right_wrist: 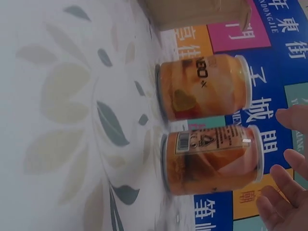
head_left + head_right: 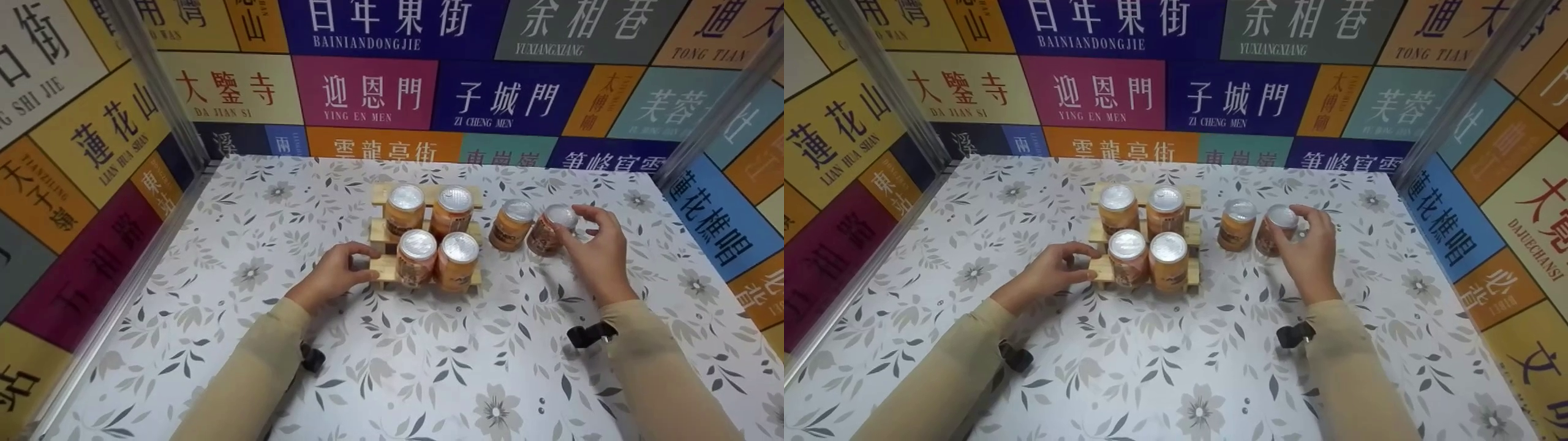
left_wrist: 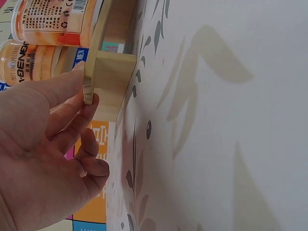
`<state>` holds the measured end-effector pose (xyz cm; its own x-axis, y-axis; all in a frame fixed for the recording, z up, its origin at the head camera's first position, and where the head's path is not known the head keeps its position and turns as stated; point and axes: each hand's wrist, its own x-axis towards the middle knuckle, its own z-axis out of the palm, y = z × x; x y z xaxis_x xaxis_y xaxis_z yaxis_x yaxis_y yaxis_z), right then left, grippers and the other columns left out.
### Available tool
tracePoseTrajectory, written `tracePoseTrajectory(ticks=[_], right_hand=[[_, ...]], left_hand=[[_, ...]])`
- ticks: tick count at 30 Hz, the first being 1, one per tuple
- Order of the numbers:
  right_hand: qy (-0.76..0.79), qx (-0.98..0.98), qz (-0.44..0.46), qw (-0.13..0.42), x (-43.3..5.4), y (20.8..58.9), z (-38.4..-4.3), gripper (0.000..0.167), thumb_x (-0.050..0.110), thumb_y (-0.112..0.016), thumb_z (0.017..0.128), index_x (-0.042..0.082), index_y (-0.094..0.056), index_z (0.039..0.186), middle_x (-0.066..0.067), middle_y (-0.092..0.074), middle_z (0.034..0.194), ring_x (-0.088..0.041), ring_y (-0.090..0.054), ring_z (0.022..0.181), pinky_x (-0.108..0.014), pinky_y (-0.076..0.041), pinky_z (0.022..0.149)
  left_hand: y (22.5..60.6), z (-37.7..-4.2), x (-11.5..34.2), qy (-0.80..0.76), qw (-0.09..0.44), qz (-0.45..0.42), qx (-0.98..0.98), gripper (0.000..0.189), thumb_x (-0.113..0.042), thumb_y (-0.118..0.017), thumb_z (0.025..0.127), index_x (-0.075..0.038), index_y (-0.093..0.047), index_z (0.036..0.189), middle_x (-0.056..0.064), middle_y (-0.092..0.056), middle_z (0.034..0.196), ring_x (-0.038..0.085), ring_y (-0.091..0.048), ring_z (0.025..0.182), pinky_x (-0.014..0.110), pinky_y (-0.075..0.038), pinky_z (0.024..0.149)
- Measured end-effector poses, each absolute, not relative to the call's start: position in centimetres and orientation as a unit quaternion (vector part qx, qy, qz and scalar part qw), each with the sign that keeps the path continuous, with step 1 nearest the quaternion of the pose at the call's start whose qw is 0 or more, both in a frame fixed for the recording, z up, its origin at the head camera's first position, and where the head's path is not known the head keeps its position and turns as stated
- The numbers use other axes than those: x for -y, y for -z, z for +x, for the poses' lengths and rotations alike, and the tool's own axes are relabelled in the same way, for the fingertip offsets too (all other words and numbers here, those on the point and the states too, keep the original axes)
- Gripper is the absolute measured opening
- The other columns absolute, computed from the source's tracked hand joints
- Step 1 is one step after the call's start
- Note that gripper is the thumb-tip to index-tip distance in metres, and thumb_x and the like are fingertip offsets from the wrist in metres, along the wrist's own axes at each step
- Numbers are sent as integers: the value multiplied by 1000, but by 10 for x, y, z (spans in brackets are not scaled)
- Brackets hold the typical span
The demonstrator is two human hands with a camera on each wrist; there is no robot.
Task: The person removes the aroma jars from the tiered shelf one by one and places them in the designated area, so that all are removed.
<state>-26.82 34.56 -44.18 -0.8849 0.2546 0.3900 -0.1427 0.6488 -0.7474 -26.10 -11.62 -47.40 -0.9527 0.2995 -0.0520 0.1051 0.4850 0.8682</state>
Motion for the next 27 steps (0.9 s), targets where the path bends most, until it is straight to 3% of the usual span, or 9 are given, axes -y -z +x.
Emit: tracePoseTrajectory(ticks=[5,10,16,23,27], right_hand=[[-469,857,-37,208,-339,439,-265,48,31,-77,94,7,-64,133,-9,-63,131,-19,-56,122,-23,-44,98],[-475,853,-26,217,-334,443,-262,40,28,-80,92,7,-68,125,-5,-63,124,-15,-56,116,-27,-44,97],[-462,856,-3,234,-323,444,-259,37,19,-81,90,6,-69,122,-4,-62,122,-24,-60,111,-32,-46,97],[-476,857,7,198,-310,440,-257,37,26,-79,93,10,-68,125,-5,-63,125,-22,-64,106,-21,-51,89],[-487,853,35,183,-301,437,-258,38,18,-77,94,5,-66,128,-13,-64,126,-9,-66,101,-14,-53,84]], left_hand=[[472,-260,116,-491,101,114,-857,35,-16,-80,91,-13,-71,125,4,-68,130,28,-61,107,40,-48,95],[473,-260,116,-496,102,114,-855,36,-15,-80,91,-13,-71,125,5,-69,131,29,-62,112,44,-48,101],[473,-261,114,-499,104,105,-854,37,-17,-81,89,-15,-71,125,4,-68,131,29,-62,116,43,-47,104],[473,-261,116,-500,107,100,-853,37,-16,-82,89,-16,-72,124,3,-68,133,25,-61,122,43,-45,110],[474,-260,117,-501,107,103,-853,36,-16,-82,89,-16,-72,124,2,-68,132,25,-61,119,43,-45,109]])
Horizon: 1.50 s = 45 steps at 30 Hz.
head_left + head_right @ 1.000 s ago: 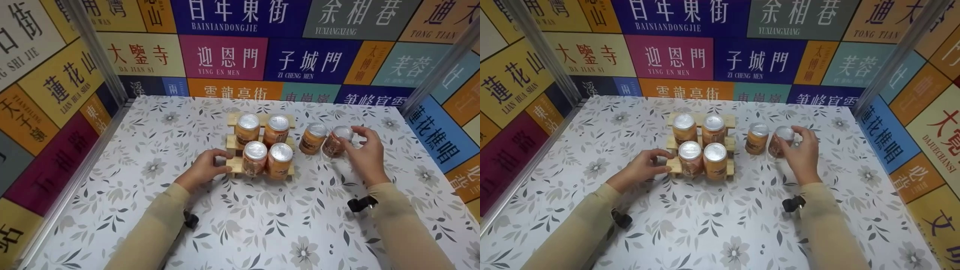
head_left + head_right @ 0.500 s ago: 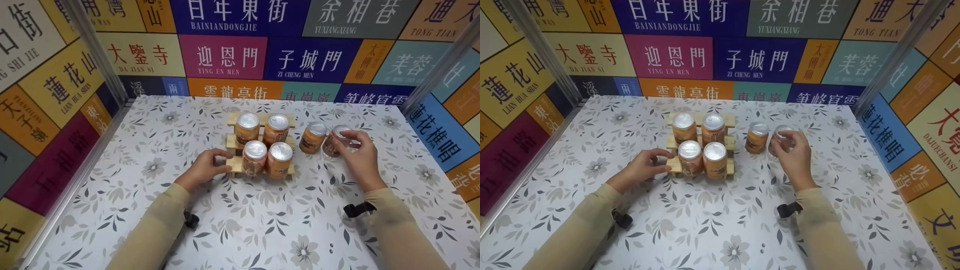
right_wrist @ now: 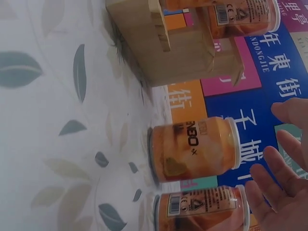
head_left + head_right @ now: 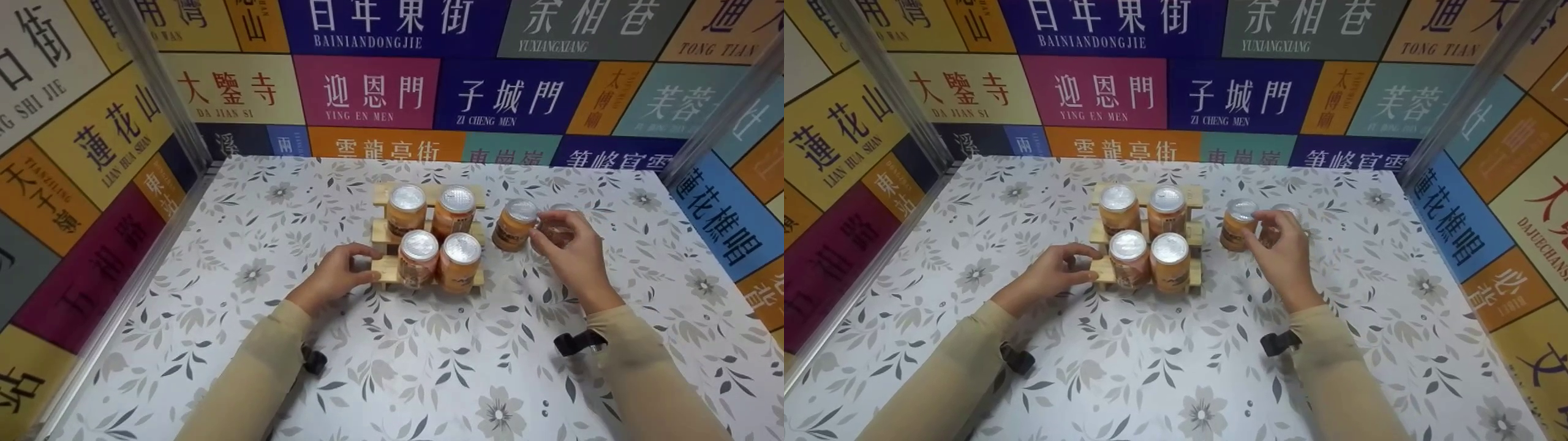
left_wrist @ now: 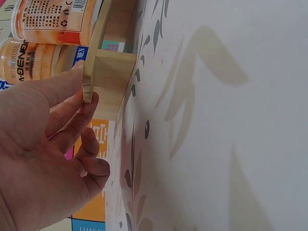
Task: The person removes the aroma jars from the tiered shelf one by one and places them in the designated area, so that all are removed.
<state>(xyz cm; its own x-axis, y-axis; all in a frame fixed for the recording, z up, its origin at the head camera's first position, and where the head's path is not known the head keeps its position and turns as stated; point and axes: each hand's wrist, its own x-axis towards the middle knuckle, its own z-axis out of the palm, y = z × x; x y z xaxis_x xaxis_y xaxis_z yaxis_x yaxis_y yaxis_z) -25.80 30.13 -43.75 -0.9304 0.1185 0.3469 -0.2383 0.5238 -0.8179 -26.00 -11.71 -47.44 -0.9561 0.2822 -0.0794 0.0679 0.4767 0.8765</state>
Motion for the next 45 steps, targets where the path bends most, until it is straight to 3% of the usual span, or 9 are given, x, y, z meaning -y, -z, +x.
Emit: tracePoseTrajectory(ticks=[4,7,12,16,19,24,29,32,45], right_hand=[[-480,860,45,166,-291,431,-255,36,12,-75,95,1,-64,128,-17,-66,128,2,-65,98,-9,-51,81],[-476,863,48,163,-283,428,-254,34,11,-74,95,1,-65,127,-17,-68,127,1,-65,96,-10,-50,80],[-485,854,77,171,-275,427,-257,37,16,-77,94,4,-67,127,-16,-70,122,-7,-65,93,-13,-50,76],[-496,848,92,163,-269,429,-261,42,22,-78,94,5,-66,130,-14,-69,124,-19,-65,104,-18,-49,79],[-488,856,98,137,-265,428,-263,47,29,-77,94,7,-64,133,-13,-66,130,-28,-61,115,-25,-49,86],[-477,868,104,84,-256,421,-266,54,41,-76,94,15,-61,139,-13,-60,136,-33,-64,116,-25,-54,86],[-478,868,110,80,-247,415,-269,58,45,-76,93,17,-60,141,-8,-60,138,-33,-64,124,-41,-54,101],[-474,870,113,78,-240,412,-271,61,47,-76,92,17,-59,142,-8,-61,139,-30,-63,123,-45,-53,101],[-482,863,130,75,-221,402,-279,63,47,-79,89,18,-60,142,-4,-62,135,-21,-56,125,-44,-46,103]], left_hand=[[475,-259,118,-502,110,100,-852,36,-16,-82,90,-17,-71,124,2,-68,132,24,-61,116,43,-46,108],[475,-259,118,-504,115,97,-851,37,-16,-82,90,-17,-71,125,1,-67,133,23,-62,117,43,-46,108],[474,-260,118,-511,120,86,-847,38,-16,-82,89,-19,-71,125,0,-68,131,23,-63,117,42,-47,107],[474,-262,118,-508,116,94,-848,38,-15,-81,90,-17,-71,126,1,-68,132,24,-62,120,43,-46,109],[475,-261,119,-508,114,98,-848,37,-15,-81,90,-15,-70,125,2,-69,132,25,-62,121,43,-45,109],[475,-260,120,-512,117,89,-846,36,-15,-81,89,-18,-71,124,1,-68,131,25,-62,119,41,-46,107],[475,-260,120,-503,112,96,-852,35,-18,-81,91,-19,-71,125,0,-68,128,21,-59,98,35,-48,89],[476,-260,119,-499,114,94,-854,35,-18,-81,91,-19,-72,124,0,-68,126,20,-56,92,33,-46,82],[473,-261,116,-512,134,73,-845,35,-18,-82,89,-24,-72,122,-1,-67,122,21,-57,99,35,-46,89]])
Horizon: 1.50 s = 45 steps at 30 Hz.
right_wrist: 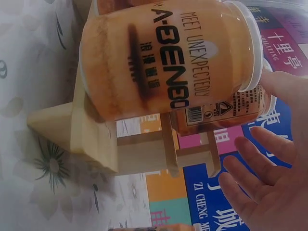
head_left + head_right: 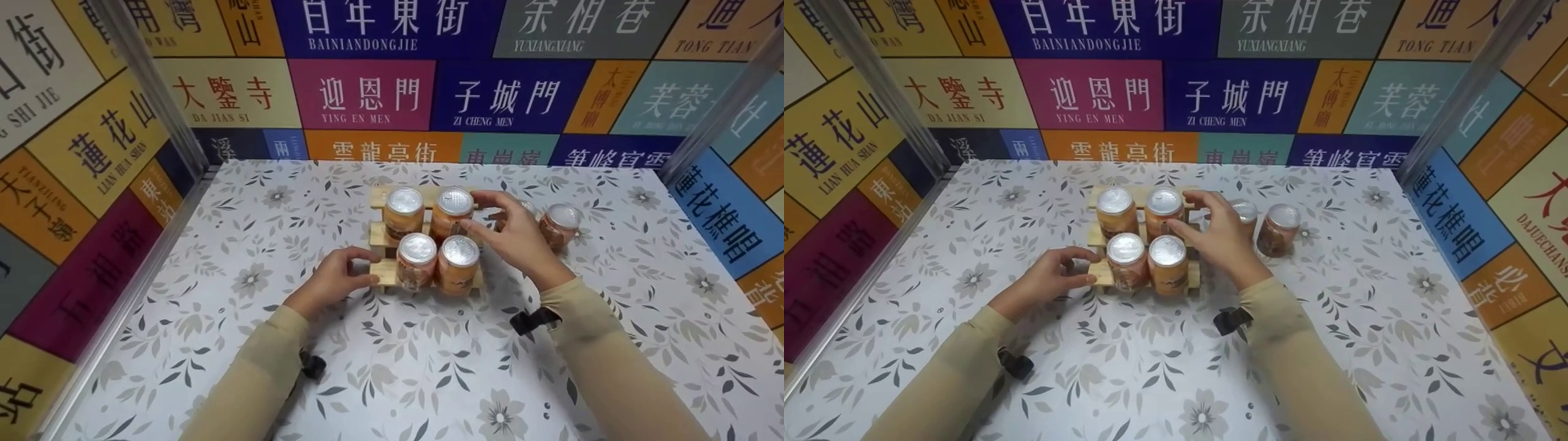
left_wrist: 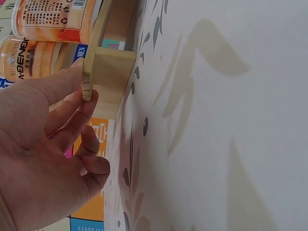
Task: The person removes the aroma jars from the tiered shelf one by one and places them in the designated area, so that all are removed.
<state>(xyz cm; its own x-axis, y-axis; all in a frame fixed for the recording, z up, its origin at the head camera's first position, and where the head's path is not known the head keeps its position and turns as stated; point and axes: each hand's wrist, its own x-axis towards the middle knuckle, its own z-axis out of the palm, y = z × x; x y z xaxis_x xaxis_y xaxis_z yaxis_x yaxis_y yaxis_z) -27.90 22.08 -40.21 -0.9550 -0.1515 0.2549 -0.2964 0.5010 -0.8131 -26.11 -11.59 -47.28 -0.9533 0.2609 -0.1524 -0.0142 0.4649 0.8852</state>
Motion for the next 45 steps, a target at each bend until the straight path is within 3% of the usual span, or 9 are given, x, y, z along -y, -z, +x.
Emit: tracePoseTrajectory(ticks=[10,14,23,27,38,41,45], right_hand=[[-487,858,146,74,-212,399,-285,65,43,-83,87,17,-59,142,-3,-64,133,-20,-56,123,-48,-42,106],[-492,855,142,74,-209,399,-287,64,36,-83,88,14,-59,143,-5,-64,135,-21,-56,124,-48,-41,106],[-513,845,140,63,-195,376,-270,58,22,-78,94,2,-56,143,-19,-62,136,-34,-53,127,-57,-39,110],[-510,846,143,65,-194,374,-268,58,21,-79,93,0,-56,141,-21,-62,136,-36,-54,127,-57,-39,110],[-513,845,122,89,-205,405,-290,56,32,-83,89,10,-59,135,-8,-64,130,-24,-56,123,-46,-43,110],[-508,850,99,96,-208,406,-288,57,36,-83,88,12,-60,135,-6,-64,128,-22,-56,120,-42,-43,103],[-519,846,78,94,-214,406,-284,62,38,-83,88,11,-58,137,-8,-62,128,-22,-55,119,-39,-43,98]], left_hand=[[473,-263,116,-505,123,91,-849,34,-18,-81,90,-21,-72,123,-2,-68,126,20,-58,101,35,-46,91],[472,-264,116,-506,113,108,-848,34,-18,-81,90,-17,-72,123,0,-68,129,24,-60,108,39,-47,98],[471,-265,116,-495,113,111,-854,34,-18,-81,91,-17,-72,123,1,-69,128,26,-59,105,37,-45,93],[471,-265,116,-497,116,110,-853,34,-18,-80,91,-17,-72,124,1,-68,129,26,-60,109,40,-46,98],[475,-263,118,-513,118,112,-843,37,-15,-80,90,-13,-70,126,4,-67,135,25,-62,123,44,-45,110],[475,-262,118,-509,116,115,-845,37,-16,-80,90,-14,-70,126,4,-67,134,24,-63,119,42,-47,107],[475,-262,118,-494,112,115,-855,36,-19,-81,91,-17,-71,125,2,-69,129,21,-60,101,35,-47,91]])
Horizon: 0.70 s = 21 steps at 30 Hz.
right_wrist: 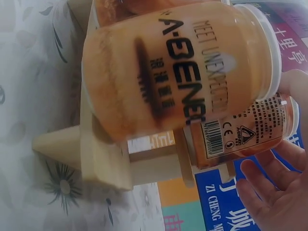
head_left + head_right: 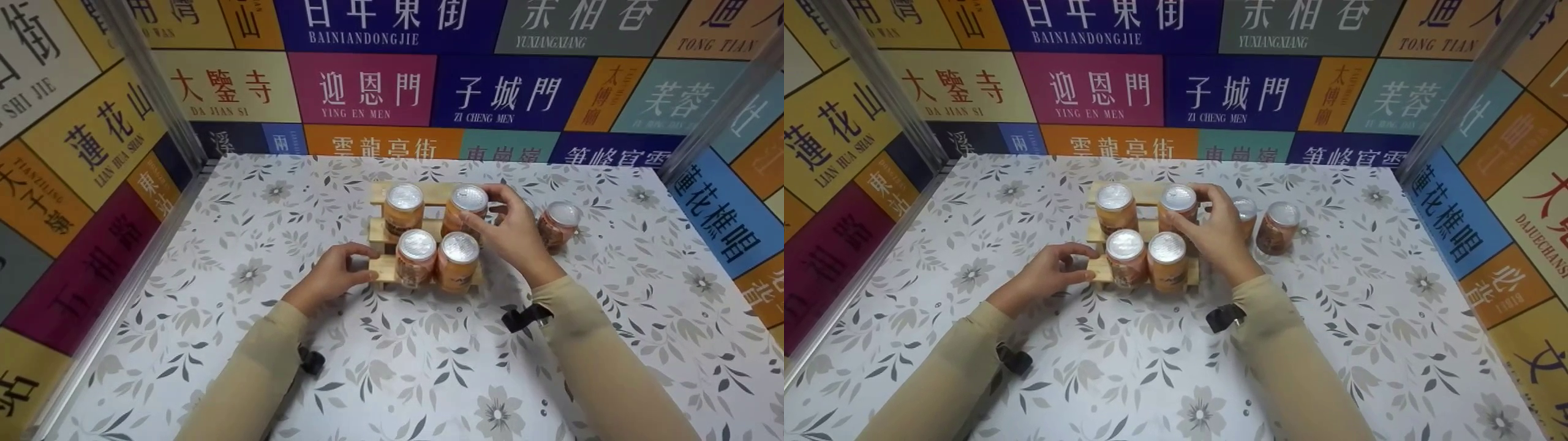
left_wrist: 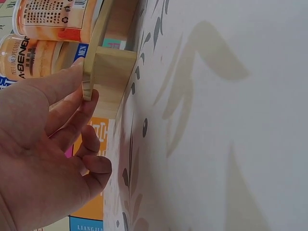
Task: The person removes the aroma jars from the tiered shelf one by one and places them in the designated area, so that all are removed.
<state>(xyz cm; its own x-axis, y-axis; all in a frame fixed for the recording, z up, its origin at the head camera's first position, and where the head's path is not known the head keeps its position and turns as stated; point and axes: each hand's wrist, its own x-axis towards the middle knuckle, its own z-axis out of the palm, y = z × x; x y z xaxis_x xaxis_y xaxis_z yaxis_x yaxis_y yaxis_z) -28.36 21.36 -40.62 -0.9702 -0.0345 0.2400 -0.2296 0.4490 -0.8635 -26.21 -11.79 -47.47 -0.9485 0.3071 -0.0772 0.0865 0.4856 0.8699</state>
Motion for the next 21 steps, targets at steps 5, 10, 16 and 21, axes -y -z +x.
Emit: tracePoseTrajectory(ticks=[5,10,16,21], right_hand=[[-535,835,75,105,-223,407,-279,64,37,-83,89,8,-56,139,-10,-60,128,-23,-57,116,-36,-47,100],[-524,840,69,122,-233,407,-274,62,36,-82,90,8,-56,139,-10,-59,126,-23,-59,107,-26,-50,92],[-518,843,64,132,-247,408,-271,60,30,-82,90,7,-56,139,-10,-60,126,-19,-57,105,-21,-50,86],[-505,850,53,140,-259,408,-266,62,30,-82,90,8,-54,140,-8,-61,125,-18,-57,101,-17,-48,79]], left_hand=[[473,-263,118,-488,110,113,-859,35,-18,-81,91,-18,-72,124,1,-70,124,19,-55,90,32,-45,81],[474,-262,118,-492,112,110,-856,34,-17,-81,90,-17,-72,124,1,-70,124,22,-58,95,33,-46,86],[475,-262,117,-495,111,106,-855,35,-17,-81,90,-16,-72,123,1,-69,128,27,-61,108,37,-46,94],[475,-262,118,-498,108,111,-853,36,-17,-81,90,-15,-72,124,2,-69,129,28,-60,109,37,-46,94]])
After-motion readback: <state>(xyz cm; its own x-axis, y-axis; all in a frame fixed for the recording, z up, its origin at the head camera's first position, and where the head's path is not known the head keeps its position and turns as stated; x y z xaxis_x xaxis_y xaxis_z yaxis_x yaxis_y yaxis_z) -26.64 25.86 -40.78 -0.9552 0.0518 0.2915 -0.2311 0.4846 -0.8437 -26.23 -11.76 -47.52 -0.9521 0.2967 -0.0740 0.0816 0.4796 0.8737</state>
